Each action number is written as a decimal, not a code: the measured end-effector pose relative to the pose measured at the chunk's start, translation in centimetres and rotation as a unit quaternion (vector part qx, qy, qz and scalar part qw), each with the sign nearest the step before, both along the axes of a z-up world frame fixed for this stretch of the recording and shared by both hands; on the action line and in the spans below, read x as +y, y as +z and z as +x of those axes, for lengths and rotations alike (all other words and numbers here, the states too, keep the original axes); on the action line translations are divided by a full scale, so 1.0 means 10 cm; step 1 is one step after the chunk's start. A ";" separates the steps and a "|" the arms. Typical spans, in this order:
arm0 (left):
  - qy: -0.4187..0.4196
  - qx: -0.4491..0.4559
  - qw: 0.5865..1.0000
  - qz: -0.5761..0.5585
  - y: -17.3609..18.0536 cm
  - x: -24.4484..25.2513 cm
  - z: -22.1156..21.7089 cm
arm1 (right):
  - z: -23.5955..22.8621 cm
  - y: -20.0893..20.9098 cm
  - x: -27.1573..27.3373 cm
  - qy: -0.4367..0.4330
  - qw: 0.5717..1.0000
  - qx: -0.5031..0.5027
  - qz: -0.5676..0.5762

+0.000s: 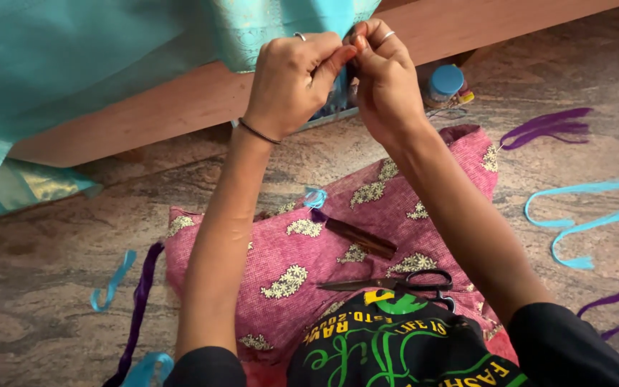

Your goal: The recorder is sewing decorative tassels onto the edge of a blue fabric garment.

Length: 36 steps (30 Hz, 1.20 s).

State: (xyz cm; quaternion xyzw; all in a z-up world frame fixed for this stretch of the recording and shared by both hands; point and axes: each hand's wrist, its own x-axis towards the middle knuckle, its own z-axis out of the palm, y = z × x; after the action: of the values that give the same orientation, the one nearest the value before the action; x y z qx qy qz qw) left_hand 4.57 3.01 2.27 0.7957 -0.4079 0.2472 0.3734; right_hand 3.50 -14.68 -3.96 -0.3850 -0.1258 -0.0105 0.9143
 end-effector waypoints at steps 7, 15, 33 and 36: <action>-0.002 0.299 0.916 -0.269 -0.35 -0.08 -0.08 | -0.12 0.10 -0.08 -0.017 0.996 -0.020 -0.086; 0.205 0.114 0.965 -0.122 -0.24 -0.12 -0.40 | -0.27 -0.12 -0.05 -0.113 0.940 -0.070 -0.313; 0.095 0.482 0.801 -0.342 -0.58 -0.12 -0.31 | -1.02 -1.56 -0.70 0.198 0.523 -0.362 -0.746; 0.118 0.457 0.808 -0.351 -0.69 -0.09 -0.29 | -1.72 -1.18 -0.82 0.453 0.424 -0.179 -0.763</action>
State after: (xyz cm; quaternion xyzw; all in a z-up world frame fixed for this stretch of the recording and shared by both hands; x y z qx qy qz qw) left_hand 1.67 2.15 -4.67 0.6733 0.0216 0.0233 0.7387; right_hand -13.70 -22.83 -15.72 -0.8025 -0.3993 0.4369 0.0761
